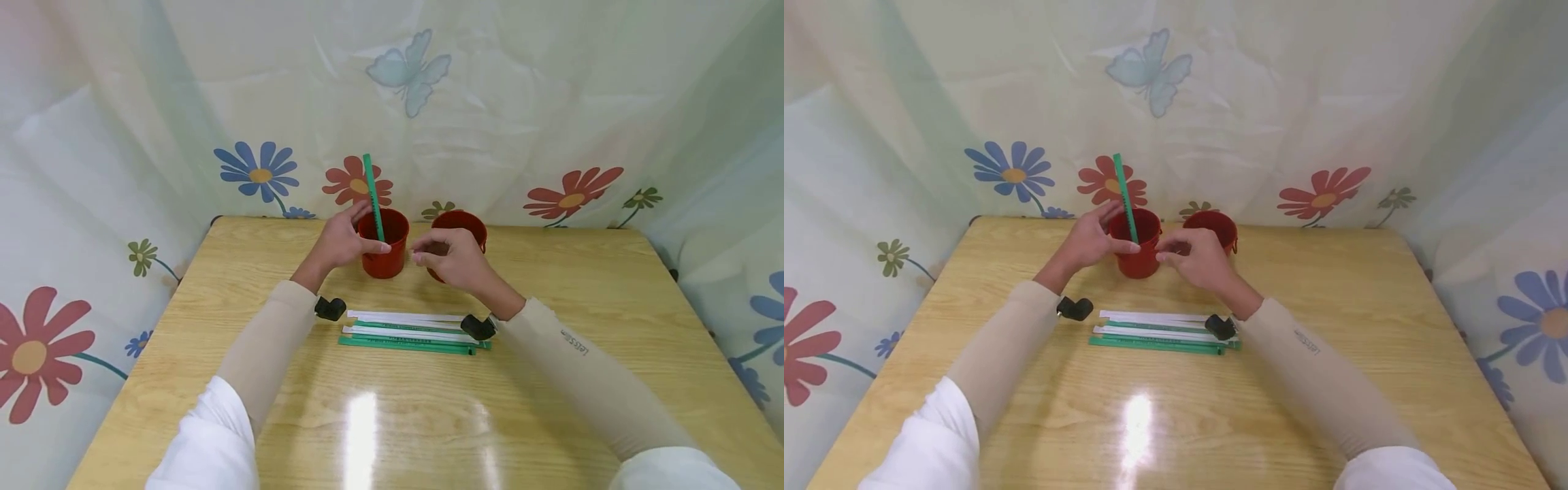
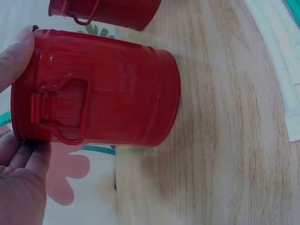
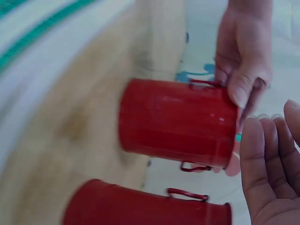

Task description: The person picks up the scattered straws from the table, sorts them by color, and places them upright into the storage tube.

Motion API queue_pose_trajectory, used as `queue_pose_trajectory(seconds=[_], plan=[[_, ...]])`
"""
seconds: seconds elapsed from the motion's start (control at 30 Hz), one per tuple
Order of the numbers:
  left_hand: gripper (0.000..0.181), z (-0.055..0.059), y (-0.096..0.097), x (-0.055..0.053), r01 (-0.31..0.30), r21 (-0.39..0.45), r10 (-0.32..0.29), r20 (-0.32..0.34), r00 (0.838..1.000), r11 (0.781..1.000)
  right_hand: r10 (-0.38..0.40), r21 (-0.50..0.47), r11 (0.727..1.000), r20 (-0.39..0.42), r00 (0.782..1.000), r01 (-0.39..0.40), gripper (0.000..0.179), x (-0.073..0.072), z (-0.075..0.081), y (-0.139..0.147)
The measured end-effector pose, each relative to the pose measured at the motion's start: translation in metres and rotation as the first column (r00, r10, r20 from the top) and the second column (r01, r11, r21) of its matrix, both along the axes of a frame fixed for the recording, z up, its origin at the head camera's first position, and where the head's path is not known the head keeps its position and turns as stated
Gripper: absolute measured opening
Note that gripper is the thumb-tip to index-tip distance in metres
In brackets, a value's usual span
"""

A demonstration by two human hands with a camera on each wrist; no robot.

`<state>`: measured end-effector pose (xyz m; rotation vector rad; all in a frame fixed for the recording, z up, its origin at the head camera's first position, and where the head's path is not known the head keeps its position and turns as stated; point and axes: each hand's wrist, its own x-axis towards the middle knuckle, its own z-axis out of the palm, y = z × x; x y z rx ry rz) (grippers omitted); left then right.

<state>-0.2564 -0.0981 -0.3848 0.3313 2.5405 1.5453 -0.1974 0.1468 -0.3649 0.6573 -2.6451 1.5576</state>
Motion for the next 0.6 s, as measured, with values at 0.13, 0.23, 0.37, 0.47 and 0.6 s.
queue_pose_trajectory(seconds=[0.13,0.23,0.37,0.47,0.6], plan=[[0.098,0.001,0.001,-0.001,0.003,0.006,-0.003,-0.002,1.000,1.000,0.019,0.033,0.999,0.016,1.000,-0.020,0.010,0.013,-0.012,0.012],[0.098,0.000,0.000,-0.002,0.002,0.016,-0.002,-0.010,1.000,1.000,0.025,0.062,0.998,0.031,0.999,-0.027,0.010,0.021,-0.022,0.019],[0.099,0.000,-0.001,-0.001,-0.009,0.011,0.009,-0.005,1.000,1.000,0.060,0.125,0.990,0.043,0.997,-0.065,0.009,0.032,-0.035,0.028],[0.099,0.001,-0.001,0.000,-0.007,0.005,0.007,0.001,1.000,1.000,0.093,0.184,0.978,0.046,0.995,-0.100,0.007,0.039,-0.044,0.035],[0.098,0.002,0.001,0.001,-0.002,0.004,0.002,0.003,1.000,1.000,0.127,0.272,0.952,0.062,0.990,-0.139,0.005,0.045,-0.056,0.040]])
